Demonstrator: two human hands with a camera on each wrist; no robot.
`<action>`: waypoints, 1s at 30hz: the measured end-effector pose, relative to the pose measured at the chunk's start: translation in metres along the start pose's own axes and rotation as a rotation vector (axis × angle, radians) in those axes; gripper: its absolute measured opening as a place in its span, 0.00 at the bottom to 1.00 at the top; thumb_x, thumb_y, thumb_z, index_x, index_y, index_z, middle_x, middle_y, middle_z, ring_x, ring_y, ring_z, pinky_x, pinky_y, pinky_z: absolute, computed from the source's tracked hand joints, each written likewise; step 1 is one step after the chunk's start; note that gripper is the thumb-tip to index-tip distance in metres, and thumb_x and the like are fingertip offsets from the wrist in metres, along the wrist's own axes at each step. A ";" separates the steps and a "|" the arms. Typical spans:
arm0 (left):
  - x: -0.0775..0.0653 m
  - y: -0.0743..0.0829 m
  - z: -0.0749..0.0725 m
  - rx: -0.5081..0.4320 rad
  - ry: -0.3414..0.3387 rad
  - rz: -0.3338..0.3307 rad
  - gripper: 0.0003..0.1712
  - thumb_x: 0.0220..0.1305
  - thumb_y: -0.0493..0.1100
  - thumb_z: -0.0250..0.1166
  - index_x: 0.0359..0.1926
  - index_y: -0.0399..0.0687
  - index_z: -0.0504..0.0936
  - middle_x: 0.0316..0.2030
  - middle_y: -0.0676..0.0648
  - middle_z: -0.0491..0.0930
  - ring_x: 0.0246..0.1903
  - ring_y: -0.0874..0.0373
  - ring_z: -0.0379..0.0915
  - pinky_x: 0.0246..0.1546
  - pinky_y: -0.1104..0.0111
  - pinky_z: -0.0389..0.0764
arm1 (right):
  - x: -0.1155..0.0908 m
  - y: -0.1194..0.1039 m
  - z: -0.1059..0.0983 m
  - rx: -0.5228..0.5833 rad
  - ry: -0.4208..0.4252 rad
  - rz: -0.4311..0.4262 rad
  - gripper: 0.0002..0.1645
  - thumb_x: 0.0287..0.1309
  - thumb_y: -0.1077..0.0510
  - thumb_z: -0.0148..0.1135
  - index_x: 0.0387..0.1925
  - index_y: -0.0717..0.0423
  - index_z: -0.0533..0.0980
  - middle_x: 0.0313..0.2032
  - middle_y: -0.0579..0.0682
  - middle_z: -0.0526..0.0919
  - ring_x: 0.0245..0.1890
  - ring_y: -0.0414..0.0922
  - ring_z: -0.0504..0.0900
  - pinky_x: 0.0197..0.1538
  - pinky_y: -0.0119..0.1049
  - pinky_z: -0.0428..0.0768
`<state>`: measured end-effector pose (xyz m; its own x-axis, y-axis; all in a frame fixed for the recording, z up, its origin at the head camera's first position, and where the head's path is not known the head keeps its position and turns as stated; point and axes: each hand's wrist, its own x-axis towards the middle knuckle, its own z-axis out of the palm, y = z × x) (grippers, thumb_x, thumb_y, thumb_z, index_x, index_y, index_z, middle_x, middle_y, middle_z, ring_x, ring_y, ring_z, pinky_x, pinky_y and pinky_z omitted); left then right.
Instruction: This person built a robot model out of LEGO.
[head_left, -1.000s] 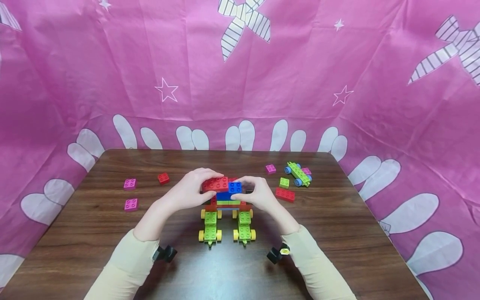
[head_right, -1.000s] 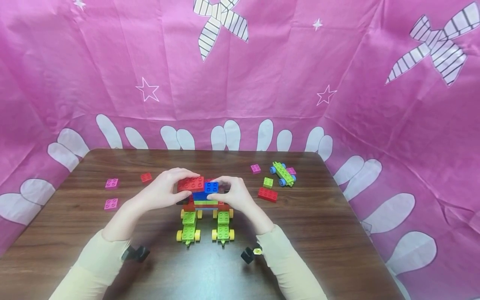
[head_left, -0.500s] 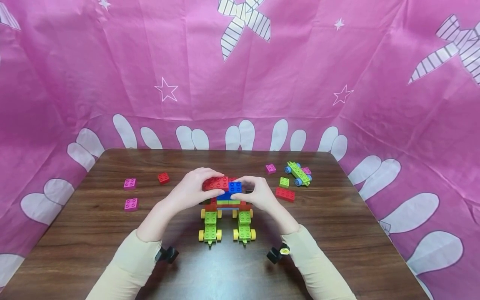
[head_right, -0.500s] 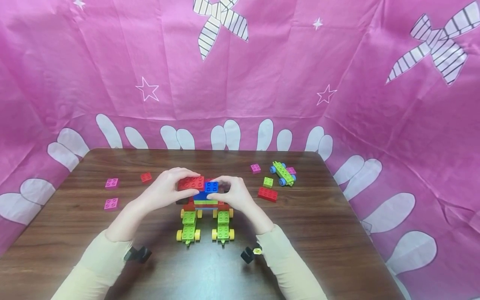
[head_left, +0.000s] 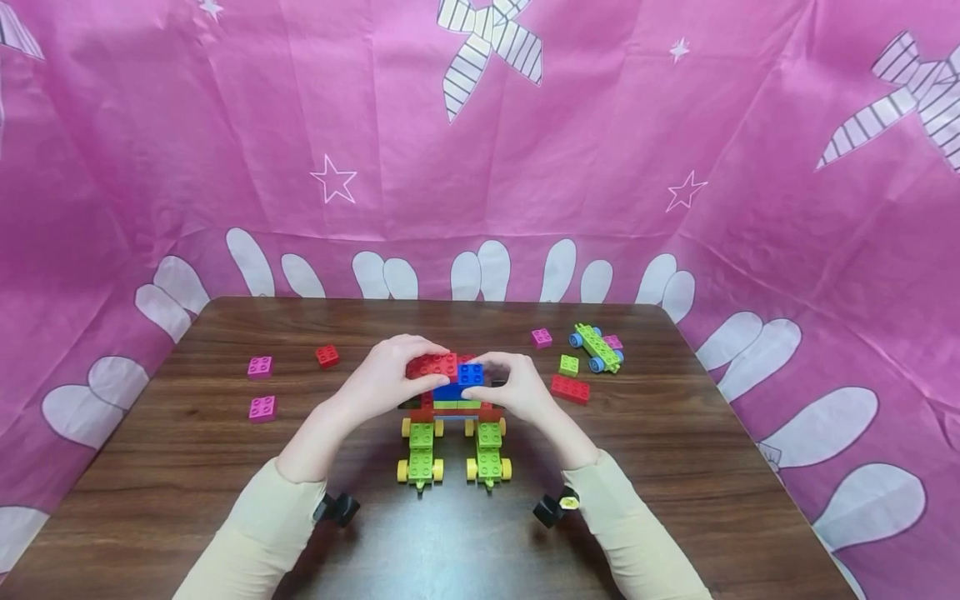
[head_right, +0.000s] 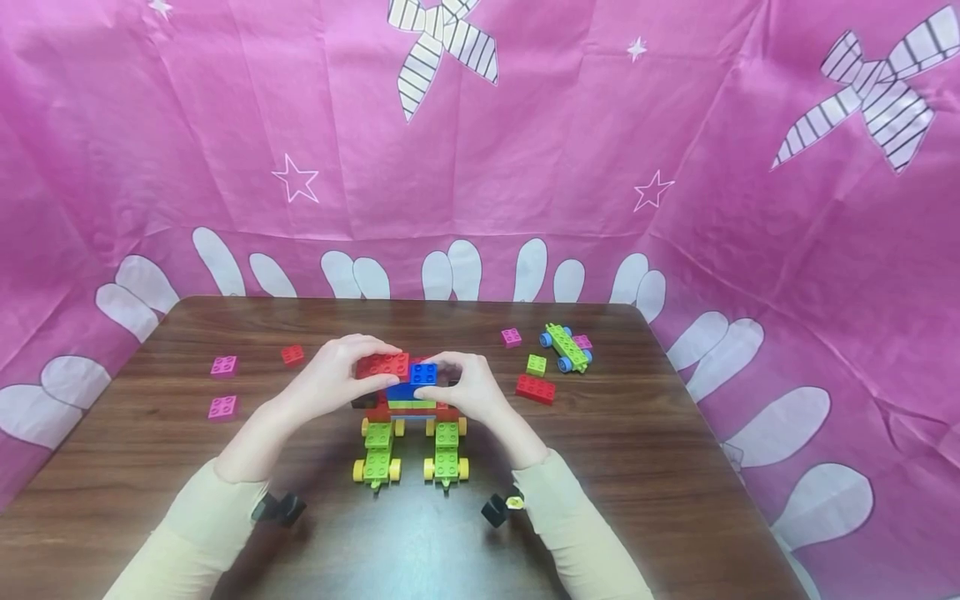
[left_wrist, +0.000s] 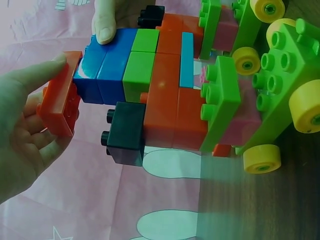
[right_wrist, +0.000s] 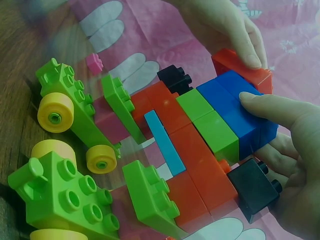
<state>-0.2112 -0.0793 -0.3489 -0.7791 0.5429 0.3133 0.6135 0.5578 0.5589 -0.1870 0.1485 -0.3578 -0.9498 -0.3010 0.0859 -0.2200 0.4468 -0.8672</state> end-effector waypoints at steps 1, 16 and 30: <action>0.000 0.000 -0.001 -0.001 -0.005 -0.004 0.24 0.57 0.53 0.72 0.53 0.49 0.83 0.47 0.48 0.84 0.47 0.53 0.78 0.47 0.56 0.82 | 0.000 0.000 0.000 0.000 0.000 0.001 0.21 0.56 0.58 0.71 0.51 0.62 0.80 0.47 0.58 0.86 0.47 0.52 0.83 0.51 0.43 0.83; 0.008 0.007 -0.006 0.026 -0.081 -0.059 0.23 0.58 0.52 0.71 0.52 0.47 0.84 0.46 0.47 0.85 0.48 0.51 0.78 0.50 0.54 0.81 | 0.001 0.001 0.000 0.004 -0.002 -0.003 0.21 0.55 0.59 0.71 0.51 0.62 0.80 0.47 0.58 0.86 0.47 0.52 0.83 0.52 0.44 0.83; 0.012 0.012 -0.012 -0.002 -0.183 -0.140 0.23 0.59 0.51 0.71 0.54 0.48 0.84 0.49 0.47 0.85 0.51 0.50 0.77 0.51 0.54 0.81 | 0.013 0.032 0.004 0.015 0.000 0.001 0.23 0.54 0.58 0.72 0.52 0.59 0.80 0.47 0.56 0.86 0.47 0.50 0.83 0.50 0.42 0.83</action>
<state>-0.2150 -0.0734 -0.3291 -0.8202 0.5652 0.0886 0.5008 0.6343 0.5889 -0.2052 0.1554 -0.3868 -0.9500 -0.3005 0.0850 -0.2157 0.4343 -0.8746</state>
